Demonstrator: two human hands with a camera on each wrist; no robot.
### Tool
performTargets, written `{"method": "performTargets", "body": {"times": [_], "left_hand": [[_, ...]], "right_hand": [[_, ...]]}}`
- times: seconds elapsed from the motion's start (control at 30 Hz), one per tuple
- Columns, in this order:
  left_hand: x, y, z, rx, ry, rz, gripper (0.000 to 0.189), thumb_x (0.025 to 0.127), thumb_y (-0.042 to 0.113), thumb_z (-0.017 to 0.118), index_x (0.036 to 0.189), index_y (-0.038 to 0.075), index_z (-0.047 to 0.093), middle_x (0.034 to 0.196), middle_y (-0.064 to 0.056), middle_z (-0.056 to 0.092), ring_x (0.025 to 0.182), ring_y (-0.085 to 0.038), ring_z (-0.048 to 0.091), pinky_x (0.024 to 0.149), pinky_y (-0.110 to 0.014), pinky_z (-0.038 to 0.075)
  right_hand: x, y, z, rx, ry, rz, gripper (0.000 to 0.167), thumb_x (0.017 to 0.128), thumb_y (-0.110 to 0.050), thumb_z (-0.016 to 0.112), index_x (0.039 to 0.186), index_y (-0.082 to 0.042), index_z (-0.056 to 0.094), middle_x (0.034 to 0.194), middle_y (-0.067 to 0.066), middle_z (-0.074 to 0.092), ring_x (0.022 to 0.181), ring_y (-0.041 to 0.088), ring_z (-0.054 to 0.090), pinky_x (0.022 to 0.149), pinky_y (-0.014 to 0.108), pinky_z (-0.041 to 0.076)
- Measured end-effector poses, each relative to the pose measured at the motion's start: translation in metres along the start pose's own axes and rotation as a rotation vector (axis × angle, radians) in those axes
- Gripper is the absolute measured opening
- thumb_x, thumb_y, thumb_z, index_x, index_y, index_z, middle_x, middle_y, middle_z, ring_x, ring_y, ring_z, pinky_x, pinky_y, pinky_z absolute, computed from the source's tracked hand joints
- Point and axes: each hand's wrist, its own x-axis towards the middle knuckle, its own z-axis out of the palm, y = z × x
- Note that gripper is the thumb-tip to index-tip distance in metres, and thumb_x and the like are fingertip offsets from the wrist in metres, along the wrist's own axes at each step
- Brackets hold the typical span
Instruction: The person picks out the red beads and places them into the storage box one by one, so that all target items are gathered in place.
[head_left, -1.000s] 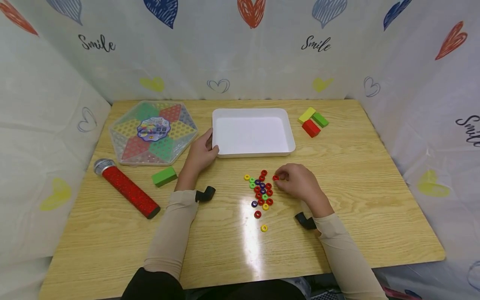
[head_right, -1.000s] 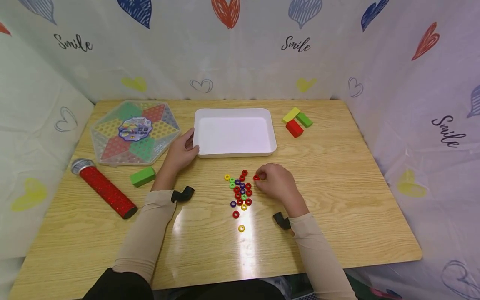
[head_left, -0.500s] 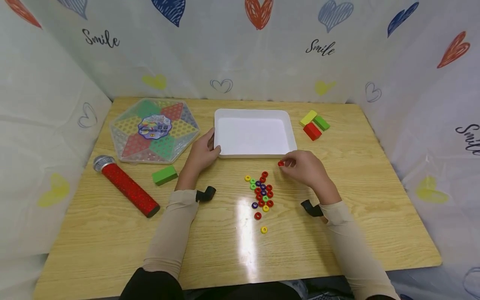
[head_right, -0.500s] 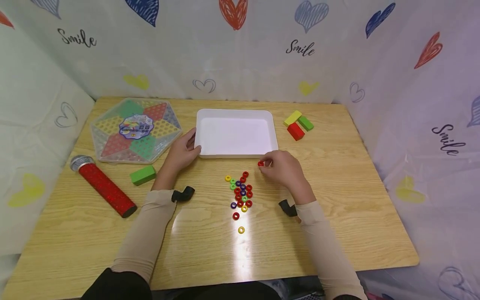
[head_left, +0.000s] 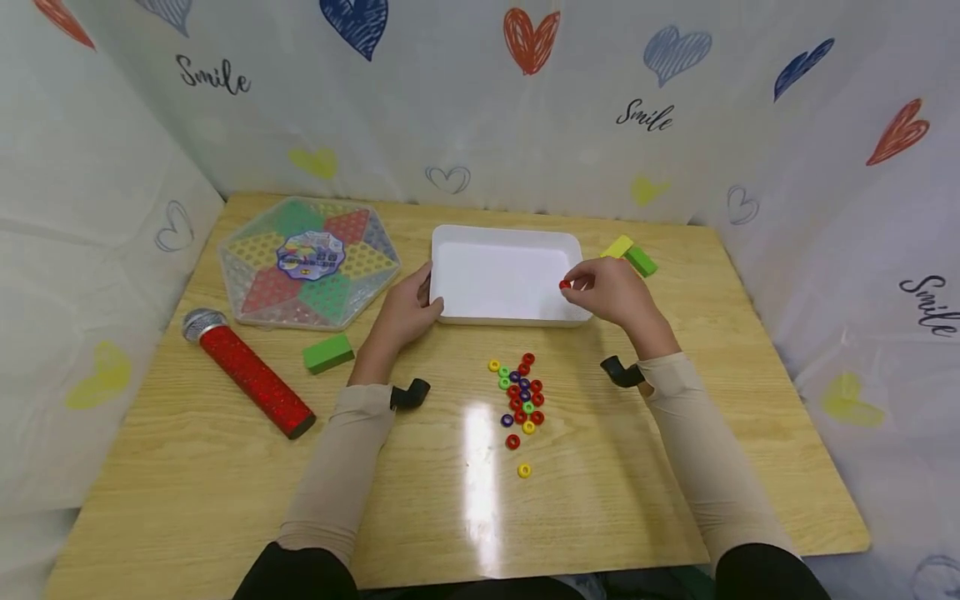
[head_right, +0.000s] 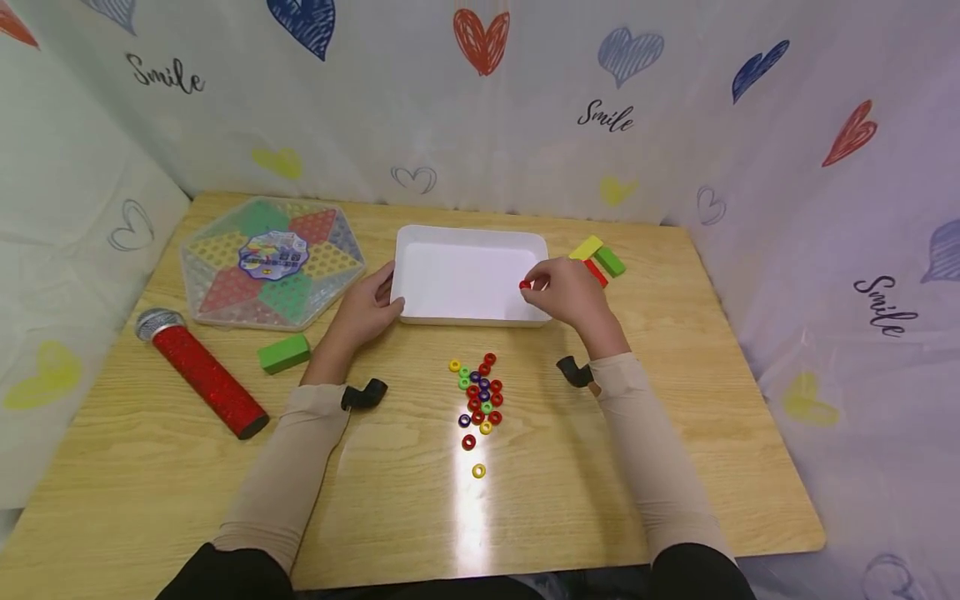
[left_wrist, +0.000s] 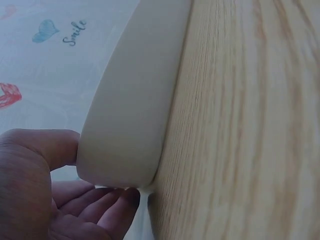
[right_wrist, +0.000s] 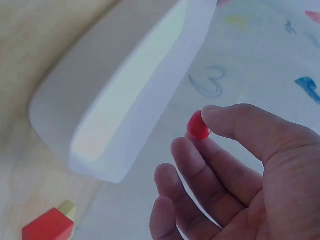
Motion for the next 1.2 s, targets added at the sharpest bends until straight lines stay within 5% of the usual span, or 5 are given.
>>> {"method": "performTargets", "body": {"times": [0.3, 0.97, 1.2], "left_hand": [[-0.001, -0.003, 0.000, -0.002, 0.006, 0.019, 0.074, 0.100, 0.013, 0.058, 0.162, 0.006, 0.018, 0.167, -0.012, 0.024, 0.152, -0.021, 0.032, 0.120, -0.033, 0.039], [-0.003, -0.005, -0.004, 0.106, 0.015, 0.072, 0.074, 0.099, 0.014, 0.060, 0.161, 0.003, 0.021, 0.165, -0.016, 0.028, 0.152, -0.025, 0.033, 0.120, -0.036, 0.040], [-0.003, -0.007, -0.004, 0.104, 0.001, 0.088, 0.074, 0.099, 0.014, 0.060, 0.161, 0.002, 0.021, 0.164, -0.017, 0.030, 0.149, -0.026, 0.037, 0.118, -0.038, 0.043]], "right_hand": [[0.036, 0.002, -0.011, 0.018, 0.010, 0.072, 0.028, 0.093, -0.027, 0.069, 0.113, -0.008, 0.077, 0.102, 0.013, 0.071, 0.090, 0.027, 0.063, 0.076, 0.041, 0.054], [0.091, 0.005, 0.017, -0.032, -0.122, 0.196, 0.029, 0.093, -0.023, 0.070, 0.117, -0.008, 0.076, 0.121, 0.013, 0.071, 0.107, 0.029, 0.063, 0.092, 0.046, 0.055], [0.103, 0.004, 0.023, -0.062, -0.178, 0.239, 0.029, 0.093, -0.022, 0.068, 0.117, -0.008, 0.076, 0.117, 0.012, 0.070, 0.100, 0.028, 0.060, 0.086, 0.041, 0.055]]}}
